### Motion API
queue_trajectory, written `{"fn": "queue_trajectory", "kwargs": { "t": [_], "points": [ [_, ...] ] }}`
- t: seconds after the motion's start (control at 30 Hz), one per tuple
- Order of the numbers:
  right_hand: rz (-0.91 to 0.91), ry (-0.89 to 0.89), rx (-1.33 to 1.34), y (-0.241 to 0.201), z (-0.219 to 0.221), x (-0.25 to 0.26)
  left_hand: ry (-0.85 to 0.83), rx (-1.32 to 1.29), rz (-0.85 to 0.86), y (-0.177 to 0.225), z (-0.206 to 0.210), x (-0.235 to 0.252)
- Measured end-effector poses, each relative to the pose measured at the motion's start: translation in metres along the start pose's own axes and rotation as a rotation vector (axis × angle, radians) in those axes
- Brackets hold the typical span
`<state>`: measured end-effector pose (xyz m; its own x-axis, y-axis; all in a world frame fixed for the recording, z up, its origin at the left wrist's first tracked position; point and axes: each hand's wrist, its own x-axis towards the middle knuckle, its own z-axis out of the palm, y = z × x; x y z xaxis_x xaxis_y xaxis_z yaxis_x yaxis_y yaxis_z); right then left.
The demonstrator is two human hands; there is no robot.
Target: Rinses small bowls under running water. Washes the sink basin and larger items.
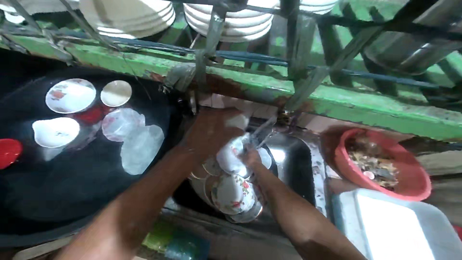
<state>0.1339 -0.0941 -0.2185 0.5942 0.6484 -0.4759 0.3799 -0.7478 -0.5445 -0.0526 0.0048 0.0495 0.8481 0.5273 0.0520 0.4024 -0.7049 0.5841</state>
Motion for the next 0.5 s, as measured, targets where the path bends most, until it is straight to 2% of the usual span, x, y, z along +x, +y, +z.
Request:
{"fn": "queue_trajectory", "kwargs": {
  "t": [0.1, 0.13, 0.2, 0.27, 0.33, 0.4, 0.43, 0.5],
  "points": [
    [-0.029, 0.091, -0.183, 0.006, -0.011, 0.014, 0.3, 0.251, 0.104, -0.036, -0.061, -0.035],
    [-0.039, 0.124, -0.208, 0.009, -0.018, 0.015, 0.353, 0.333, 0.086, -0.055, -0.076, -0.042],
    [-0.053, 0.182, -0.15, 0.012, -0.037, 0.012, 0.342, 0.447, -0.11, -0.09, -0.097, -0.048],
    [-0.061, 0.225, -0.016, 0.007, -0.057, 0.005, 0.325, 0.475, -0.274, -0.125, -0.098, -0.044],
    [-0.091, 0.242, 0.037, -0.001, -0.073, -0.001, 0.339, 0.424, -0.302, -0.131, -0.079, -0.034],
    [-0.094, 0.249, -0.01, -0.008, -0.082, -0.007, 0.301, 0.311, -0.175, -0.102, -0.032, -0.021],
    [-0.08, 0.252, -0.047, -0.014, -0.087, -0.011, 0.215, 0.251, -0.092, -0.086, 0.001, -0.012],
    [-0.071, 0.255, -0.066, -0.03, -0.098, -0.024, -0.09, 0.173, 0.04, -0.064, 0.075, 0.008]
  ]
}}
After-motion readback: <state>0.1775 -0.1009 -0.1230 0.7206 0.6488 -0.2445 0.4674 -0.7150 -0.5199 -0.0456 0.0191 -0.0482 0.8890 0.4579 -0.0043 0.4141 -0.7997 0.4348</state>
